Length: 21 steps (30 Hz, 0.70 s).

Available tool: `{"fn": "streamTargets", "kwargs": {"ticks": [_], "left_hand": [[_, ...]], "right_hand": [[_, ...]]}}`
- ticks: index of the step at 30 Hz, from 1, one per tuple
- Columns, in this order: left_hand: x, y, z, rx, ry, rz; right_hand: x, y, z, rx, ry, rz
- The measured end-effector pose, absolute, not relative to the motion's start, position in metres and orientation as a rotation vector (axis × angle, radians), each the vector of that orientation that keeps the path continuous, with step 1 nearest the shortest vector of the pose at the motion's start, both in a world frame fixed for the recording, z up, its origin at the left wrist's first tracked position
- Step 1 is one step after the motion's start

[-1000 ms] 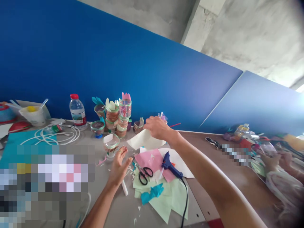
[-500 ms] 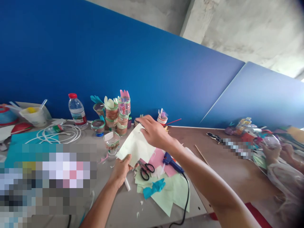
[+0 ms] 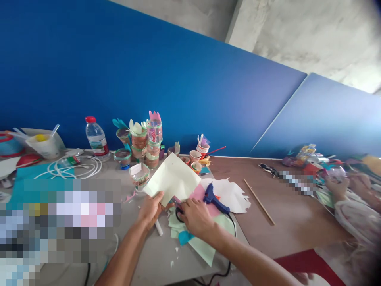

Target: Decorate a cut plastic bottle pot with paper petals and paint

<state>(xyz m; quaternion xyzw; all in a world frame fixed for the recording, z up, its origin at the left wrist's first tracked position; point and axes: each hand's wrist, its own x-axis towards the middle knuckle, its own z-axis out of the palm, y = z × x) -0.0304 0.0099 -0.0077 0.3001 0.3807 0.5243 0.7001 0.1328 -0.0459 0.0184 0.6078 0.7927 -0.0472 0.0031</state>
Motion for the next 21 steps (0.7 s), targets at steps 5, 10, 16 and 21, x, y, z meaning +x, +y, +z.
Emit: {"fn": "streamTargets", "kwargs": {"ticks": [5,10,16,21], "left_hand": [[-0.030,0.008,0.000,0.601,0.839,1.160],[-0.031,0.006,0.000,0.622,0.807,1.172],[-0.033,0.006,0.003,0.572,0.786,1.206],[-0.034,0.006,0.005,0.575,0.762,1.229]], "right_hand": [[0.122,-0.042,0.022,1.871,2.389,-0.115],[0.135,-0.048,0.034,2.022,2.289,-0.297],[0.186,-0.065,0.035,2.383,2.251,-1.194],[0.209,-0.103,0.024,2.080,1.742,-2.890]]}}
